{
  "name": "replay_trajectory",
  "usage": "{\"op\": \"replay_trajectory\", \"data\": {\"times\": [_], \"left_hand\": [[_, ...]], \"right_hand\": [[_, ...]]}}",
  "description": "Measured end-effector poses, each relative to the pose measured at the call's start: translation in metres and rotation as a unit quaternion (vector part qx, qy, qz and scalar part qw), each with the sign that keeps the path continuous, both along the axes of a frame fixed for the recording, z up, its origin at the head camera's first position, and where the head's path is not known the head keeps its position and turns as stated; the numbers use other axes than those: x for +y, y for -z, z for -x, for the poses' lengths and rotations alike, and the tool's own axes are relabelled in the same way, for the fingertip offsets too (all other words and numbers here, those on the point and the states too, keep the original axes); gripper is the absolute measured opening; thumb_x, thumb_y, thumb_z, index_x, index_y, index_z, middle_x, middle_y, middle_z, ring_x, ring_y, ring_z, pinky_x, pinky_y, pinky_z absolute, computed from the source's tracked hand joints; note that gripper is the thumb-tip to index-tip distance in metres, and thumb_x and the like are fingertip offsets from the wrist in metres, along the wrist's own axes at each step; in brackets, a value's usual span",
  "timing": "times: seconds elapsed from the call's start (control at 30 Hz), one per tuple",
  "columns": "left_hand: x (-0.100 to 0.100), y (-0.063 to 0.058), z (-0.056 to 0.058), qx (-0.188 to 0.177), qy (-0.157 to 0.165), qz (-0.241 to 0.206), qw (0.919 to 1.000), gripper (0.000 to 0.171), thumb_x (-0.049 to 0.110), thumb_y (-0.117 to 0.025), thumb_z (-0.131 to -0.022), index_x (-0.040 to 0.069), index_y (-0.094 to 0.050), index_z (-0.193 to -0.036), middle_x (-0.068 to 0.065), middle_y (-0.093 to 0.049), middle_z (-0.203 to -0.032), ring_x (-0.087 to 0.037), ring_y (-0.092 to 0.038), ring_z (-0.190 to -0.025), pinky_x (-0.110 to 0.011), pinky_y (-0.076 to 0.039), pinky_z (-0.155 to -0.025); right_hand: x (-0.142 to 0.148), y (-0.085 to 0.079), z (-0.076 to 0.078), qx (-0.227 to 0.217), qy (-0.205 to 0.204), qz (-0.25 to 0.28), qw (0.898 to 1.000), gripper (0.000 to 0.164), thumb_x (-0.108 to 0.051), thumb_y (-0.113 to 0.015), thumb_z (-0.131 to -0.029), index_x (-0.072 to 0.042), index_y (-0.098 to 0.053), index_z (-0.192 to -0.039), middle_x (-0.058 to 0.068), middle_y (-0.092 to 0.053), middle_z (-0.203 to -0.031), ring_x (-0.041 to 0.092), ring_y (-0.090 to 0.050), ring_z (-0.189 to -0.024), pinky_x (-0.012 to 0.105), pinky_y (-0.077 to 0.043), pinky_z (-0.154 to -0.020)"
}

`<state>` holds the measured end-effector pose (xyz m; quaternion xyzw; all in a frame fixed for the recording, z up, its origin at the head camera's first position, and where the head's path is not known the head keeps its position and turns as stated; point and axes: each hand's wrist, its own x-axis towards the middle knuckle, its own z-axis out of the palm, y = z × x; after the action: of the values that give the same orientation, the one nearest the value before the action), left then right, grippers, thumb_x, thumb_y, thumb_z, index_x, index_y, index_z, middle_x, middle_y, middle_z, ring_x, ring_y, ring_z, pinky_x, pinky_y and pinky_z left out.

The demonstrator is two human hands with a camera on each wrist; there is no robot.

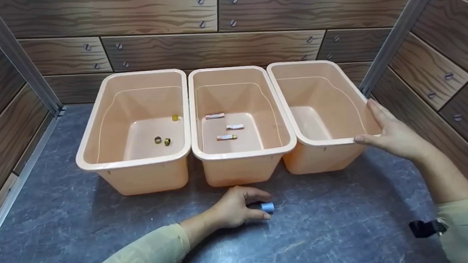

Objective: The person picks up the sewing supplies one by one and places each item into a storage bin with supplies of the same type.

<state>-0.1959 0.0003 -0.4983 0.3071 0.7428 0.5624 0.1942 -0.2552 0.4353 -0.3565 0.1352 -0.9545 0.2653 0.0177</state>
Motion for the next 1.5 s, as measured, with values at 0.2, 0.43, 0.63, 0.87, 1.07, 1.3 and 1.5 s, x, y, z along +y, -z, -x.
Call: {"op": "replay_trajectory", "data": {"times": [0.2, 0.43, 0.63, 0.87, 1.07, 1.3, 1.5], "left_hand": [[0.0021, -0.001, -0.0019, 0.009, -0.004, 0.008, 0.9999, 0.044, 0.009, -0.089, -0.087, 0.003, -0.075, -0.128, -0.004, -0.077, -0.125, -0.008, -0.069, -0.12, -0.025, -0.051, -0.106], [0.0031, 0.0001, -0.0003, 0.042, 0.002, 0.039, 0.9984, 0.041, 0.007, -0.088, -0.088, 0.006, -0.076, -0.127, 0.003, -0.078, -0.122, -0.003, -0.067, -0.119, -0.021, -0.049, -0.104], [0.0033, 0.0006, -0.0005, 0.068, 0.003, 0.06, 0.9959, 0.04, 0.005, -0.086, -0.089, 0.008, -0.077, -0.128, 0.005, -0.078, -0.122, -0.001, -0.066, -0.119, -0.02, -0.048, -0.104], [0.0042, 0.0008, -0.001, 0.072, -0.002, 0.061, 0.9956, 0.038, 0.003, -0.084, -0.09, 0.008, -0.077, -0.126, 0.005, -0.078, -0.121, -0.001, -0.066, -0.119, -0.02, -0.049, -0.104], [0.0037, 0.0008, -0.001, 0.067, -0.005, 0.062, 0.9958, 0.036, 0.002, -0.083, -0.091, 0.008, -0.077, -0.126, 0.005, -0.078, -0.12, -0.001, -0.066, -0.118, -0.02, -0.049, -0.103], [0.0037, 0.0012, -0.0028, 0.069, -0.012, 0.053, 0.9961, 0.035, 0.003, -0.083, -0.091, 0.009, -0.078, -0.125, 0.007, -0.078, -0.12, -0.001, -0.066, -0.12, -0.02, -0.048, -0.105], [0.004, 0.0019, -0.0024, 0.068, -0.014, 0.053, 0.9962, 0.034, 0.003, -0.083, -0.091, 0.009, -0.078, -0.124, 0.007, -0.078, -0.121, -0.001, -0.066, -0.12, -0.021, -0.048, -0.105]], "right_hand": [[0.0005, -0.0006, -0.0004, -0.005, 0.002, 0.002, 1.0, 0.114, -0.033, -0.081, -0.094, 0.008, -0.002, -0.166, 0.035, 0.001, -0.171, 0.056, 0.0, -0.157, 0.073, -0.006, -0.122], [0.0014, -0.0008, -0.0002, -0.005, 0.004, 0.001, 1.0, 0.114, -0.032, -0.081, -0.093, 0.008, -0.003, -0.166, 0.036, 0.001, -0.171, 0.056, 0.0, -0.157, 0.073, -0.006, -0.122], [0.0012, 0.0001, -0.0004, -0.004, 0.003, 0.0, 1.0, 0.114, -0.032, -0.081, -0.094, 0.008, -0.003, -0.166, 0.036, 0.001, -0.171, 0.055, 0.0, -0.157, 0.072, -0.005, -0.123], [0.0013, -0.0004, -0.0007, -0.002, 0.002, -0.001, 1.0, 0.114, -0.033, -0.082, -0.093, 0.009, -0.003, -0.166, 0.036, 0.001, -0.171, 0.056, -0.001, -0.157, 0.072, -0.006, -0.123], [0.0018, 0.0004, -0.0008, 0.002, -0.001, -0.002, 1.0, 0.114, -0.033, -0.081, -0.094, 0.009, -0.004, -0.165, 0.036, 0.0, -0.171, 0.056, -0.001, -0.157, 0.071, -0.005, -0.123], [0.0003, -0.0003, -0.0011, -0.003, 0.002, 0.001, 1.0, 0.114, -0.034, -0.081, -0.094, 0.008, -0.003, -0.166, 0.035, 0.001, -0.171, 0.054, 0.0, -0.158, 0.072, -0.005, -0.123], [0.0006, 0.0001, 0.0003, 0.002, 0.001, -0.003, 1.0, 0.115, -0.034, -0.082, -0.092, 0.009, -0.005, -0.165, 0.036, -0.001, -0.171, 0.055, -0.001, -0.158, 0.073, -0.006, -0.123]]}}
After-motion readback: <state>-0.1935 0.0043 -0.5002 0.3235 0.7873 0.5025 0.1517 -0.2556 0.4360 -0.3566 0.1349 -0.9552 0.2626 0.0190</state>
